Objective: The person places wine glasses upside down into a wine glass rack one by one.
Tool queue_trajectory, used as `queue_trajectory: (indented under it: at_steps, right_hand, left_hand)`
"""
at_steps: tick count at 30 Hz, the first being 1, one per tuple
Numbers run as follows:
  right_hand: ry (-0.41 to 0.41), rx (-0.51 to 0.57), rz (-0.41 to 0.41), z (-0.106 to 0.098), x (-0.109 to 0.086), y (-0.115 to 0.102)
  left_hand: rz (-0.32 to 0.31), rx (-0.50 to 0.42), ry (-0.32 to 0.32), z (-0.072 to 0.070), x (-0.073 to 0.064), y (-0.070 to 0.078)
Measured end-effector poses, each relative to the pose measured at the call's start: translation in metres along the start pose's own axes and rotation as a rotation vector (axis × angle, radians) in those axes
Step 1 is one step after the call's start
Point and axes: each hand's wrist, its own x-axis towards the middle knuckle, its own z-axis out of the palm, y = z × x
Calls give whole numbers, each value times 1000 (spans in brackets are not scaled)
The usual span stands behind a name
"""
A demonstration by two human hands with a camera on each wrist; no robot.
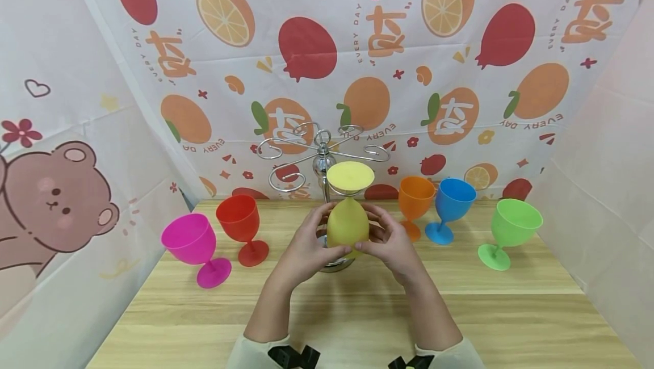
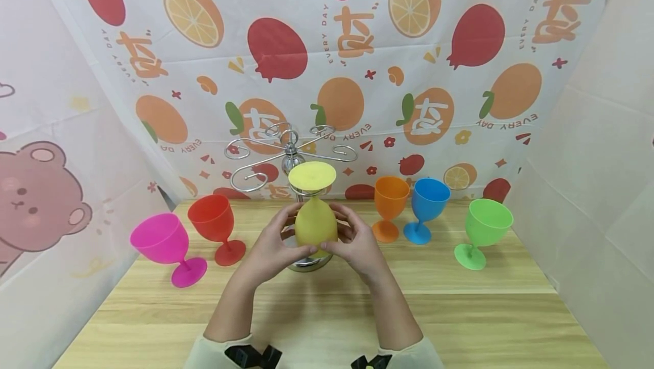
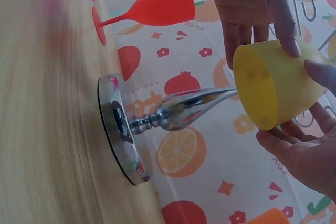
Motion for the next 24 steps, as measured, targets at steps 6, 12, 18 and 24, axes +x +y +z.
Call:
queue_trajectory:
  at_steps: [6,12,18,24]
  right_hand:
    - [-8,-2,2,2,0,1]
    - [-10,-2,5,3,2,3]
    - [-18,1,7,4,2,2]
    - [-27,2,4,4,1,1]
  left_hand:
    - [4,7,-14,-2,0,-1]
    - [15,14,-24,-3,0,-2]
    - [14,21,-16,-3,1,-2]
    - [8,19,-14,-3,1,-1]
